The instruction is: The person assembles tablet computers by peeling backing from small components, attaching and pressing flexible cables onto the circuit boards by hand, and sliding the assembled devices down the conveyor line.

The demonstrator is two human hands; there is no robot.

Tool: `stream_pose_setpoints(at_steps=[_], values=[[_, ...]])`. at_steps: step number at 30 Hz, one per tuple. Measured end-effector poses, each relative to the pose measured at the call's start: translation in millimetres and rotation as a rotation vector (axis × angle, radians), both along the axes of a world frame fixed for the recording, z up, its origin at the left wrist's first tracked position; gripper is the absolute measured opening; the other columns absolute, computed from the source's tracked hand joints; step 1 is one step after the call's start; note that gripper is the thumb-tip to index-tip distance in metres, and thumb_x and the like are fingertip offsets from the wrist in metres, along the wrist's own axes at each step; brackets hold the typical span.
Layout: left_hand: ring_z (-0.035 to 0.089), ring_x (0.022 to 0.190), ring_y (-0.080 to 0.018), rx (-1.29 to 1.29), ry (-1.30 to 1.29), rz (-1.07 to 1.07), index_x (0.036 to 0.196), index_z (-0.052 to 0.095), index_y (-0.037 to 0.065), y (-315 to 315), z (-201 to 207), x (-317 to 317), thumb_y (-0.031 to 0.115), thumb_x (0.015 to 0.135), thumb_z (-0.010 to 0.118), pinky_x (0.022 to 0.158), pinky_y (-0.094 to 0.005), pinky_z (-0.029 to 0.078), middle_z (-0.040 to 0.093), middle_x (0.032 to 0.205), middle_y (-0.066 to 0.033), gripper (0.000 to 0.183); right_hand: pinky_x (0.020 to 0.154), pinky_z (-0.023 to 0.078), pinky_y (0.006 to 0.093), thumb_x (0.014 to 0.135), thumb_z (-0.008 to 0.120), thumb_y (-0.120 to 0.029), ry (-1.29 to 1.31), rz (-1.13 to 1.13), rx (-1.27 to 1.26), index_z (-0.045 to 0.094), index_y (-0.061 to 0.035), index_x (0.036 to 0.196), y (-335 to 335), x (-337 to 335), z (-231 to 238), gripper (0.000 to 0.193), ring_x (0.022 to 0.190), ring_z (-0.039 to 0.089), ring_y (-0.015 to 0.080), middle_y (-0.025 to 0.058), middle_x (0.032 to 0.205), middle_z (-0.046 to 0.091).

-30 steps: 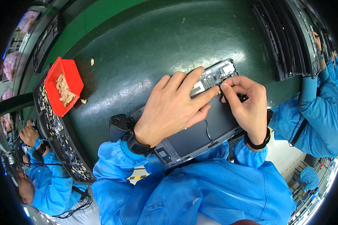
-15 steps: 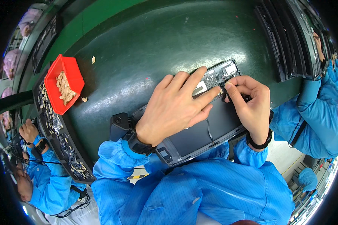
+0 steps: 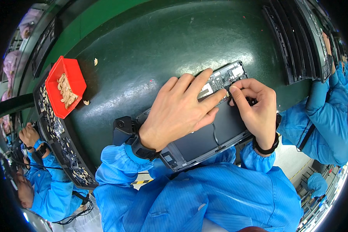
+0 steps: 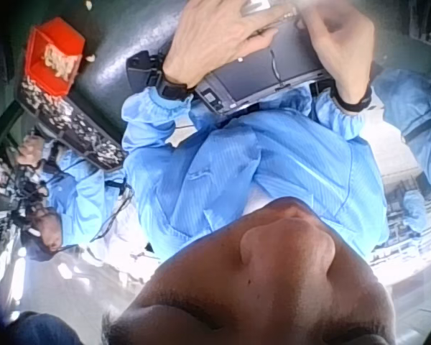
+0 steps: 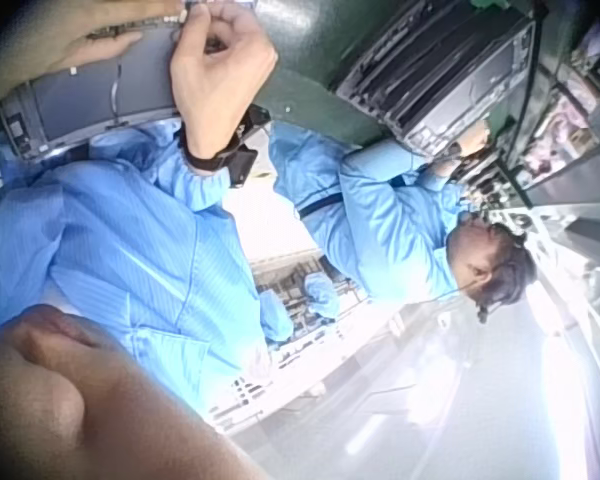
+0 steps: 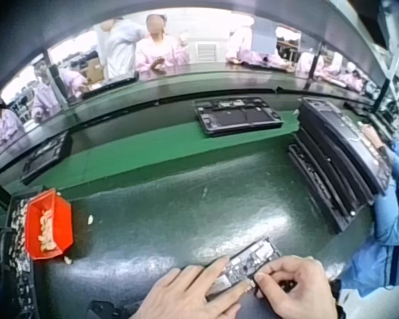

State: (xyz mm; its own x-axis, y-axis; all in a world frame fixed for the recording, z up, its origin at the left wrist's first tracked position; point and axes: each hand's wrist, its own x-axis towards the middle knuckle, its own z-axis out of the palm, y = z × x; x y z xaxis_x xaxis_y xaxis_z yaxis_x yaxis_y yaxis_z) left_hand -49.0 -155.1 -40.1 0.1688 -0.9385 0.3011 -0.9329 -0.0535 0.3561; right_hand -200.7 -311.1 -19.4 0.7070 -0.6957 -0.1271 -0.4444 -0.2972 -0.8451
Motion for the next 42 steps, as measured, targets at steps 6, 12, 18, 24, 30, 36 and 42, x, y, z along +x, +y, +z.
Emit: stream_pose_setpoints(at_steps=[6, 12, 18, 24, 30, 36, 42], values=[[0.063, 0.097, -0.025, -0.003, 0.002, -0.001, 0.125, 0.078, 0.026, 0.7, 0.1, 0.1, 0.033, 0.085, 0.08, 0.081, -0.0373, 0.054, 0.063, 0.141, -0.0097, 0.041, 0.07, 0.052, 0.0311, 0.094, 0.074, -0.008, 0.005, 0.023, -0.038, 0.075, 0.0038, 0.095, -1.2, 0.0, -0.7, 0.012, 0.065, 0.072, 0.0158, 0.0126, 0.071, 0.077], [0.064, 0.098, -0.0252, -0.012, -0.001, -0.004, 0.125, 0.078, 0.026, 0.6, -0.2, 0.5, 0.033, 0.085, 0.08, 0.082, -0.0375, 0.054, 0.064, 0.141, -0.0104, 0.041, 0.072, 0.052, 0.032, 0.094, 0.074, -0.008, 0.003, 0.063, -0.076, 0.076, 0.0036, 0.096, -3.3, 0.2, -0.5, 0.012, 0.068, 0.072, 0.0169, 0.0119, 0.07, 0.077], [0.065, 0.098, -0.0254, -0.043, -0.009, 0.001, 0.123, 0.079, 0.026, 0.4, -2.3, 0.3, 0.033, 0.083, 0.081, 0.081, -0.0375, 0.054, 0.066, 0.139, -0.0108, 0.041, 0.074, 0.053, 0.0322, 0.094, 0.073, -0.007, 0.013, 0.071, -0.054, 0.076, 0.0039, 0.096, -2.4, 0.9, 2.0, 0.012, 0.068, 0.072, 0.0175, 0.0118, 0.07, 0.076], [0.066, 0.099, -0.0255, -0.055, -0.023, 0.01, 0.121, 0.079, 0.026, -1.7, -1.6, 0.0, 0.032, 0.082, 0.081, 0.08, -0.0374, 0.055, 0.067, 0.135, -0.0109, 0.039, 0.066, 0.053, 0.0302, 0.094, 0.073, -0.006, 0.015, 0.077, -0.058, 0.075, 0.0046, 0.096, -2.4, 2.5, 2.1, 0.012, 0.064, 0.073, 0.0163, 0.0123, 0.07, 0.076], [0.066, 0.098, -0.025, -0.05, -0.073, 0.027, 0.121, 0.079, 0.026, -3.6, -0.2, -3.9, 0.033, 0.082, 0.08, 0.081, -0.0364, 0.055, 0.067, 0.131, -0.01, 0.04, 0.062, 0.053, 0.0313, 0.096, 0.071, -0.008, 0.003, 0.112, -0.079, 0.075, 0.0039, 0.096, -5.2, 3.2, 2.7, 0.013, 0.061, 0.072, 0.0175, 0.0132, 0.07, 0.076], [0.067, 0.102, -0.0251, 0.023, -0.179, 0.084, 0.121, 0.078, 0.026, -3.0, 5.2, -15.1, 0.033, 0.085, 0.079, 0.082, -0.0366, 0.054, 0.068, 0.132, -0.0115, 0.037, 0.063, 0.054, 0.0335, 0.099, 0.068, -0.01, 0.064, 0.208, -0.117, 0.073, 0.0014, 0.109, -12.9, -4.5, 8.7, 0.016, 0.063, 0.071, 0.0201, 0.0137, 0.072, 0.075], [0.07, 0.109, -0.0303, -0.084, -0.105, 0.058, 0.123, 0.077, 0.018, -9.0, 15.0, -22.4, 0.03, 0.089, 0.079, 0.093, -0.0431, 0.052, 0.069, 0.135, -0.0147, 0.036, 0.069, 0.053, 0.0267, 0.099, 0.066, 0.001, -0.154, 0.037, -0.025, 0.063, 0.0017, 0.127, -24.7, -28.2, 16.4, 0.028, 0.076, 0.07, 0.013, 0.0098, 0.092, 0.075]])
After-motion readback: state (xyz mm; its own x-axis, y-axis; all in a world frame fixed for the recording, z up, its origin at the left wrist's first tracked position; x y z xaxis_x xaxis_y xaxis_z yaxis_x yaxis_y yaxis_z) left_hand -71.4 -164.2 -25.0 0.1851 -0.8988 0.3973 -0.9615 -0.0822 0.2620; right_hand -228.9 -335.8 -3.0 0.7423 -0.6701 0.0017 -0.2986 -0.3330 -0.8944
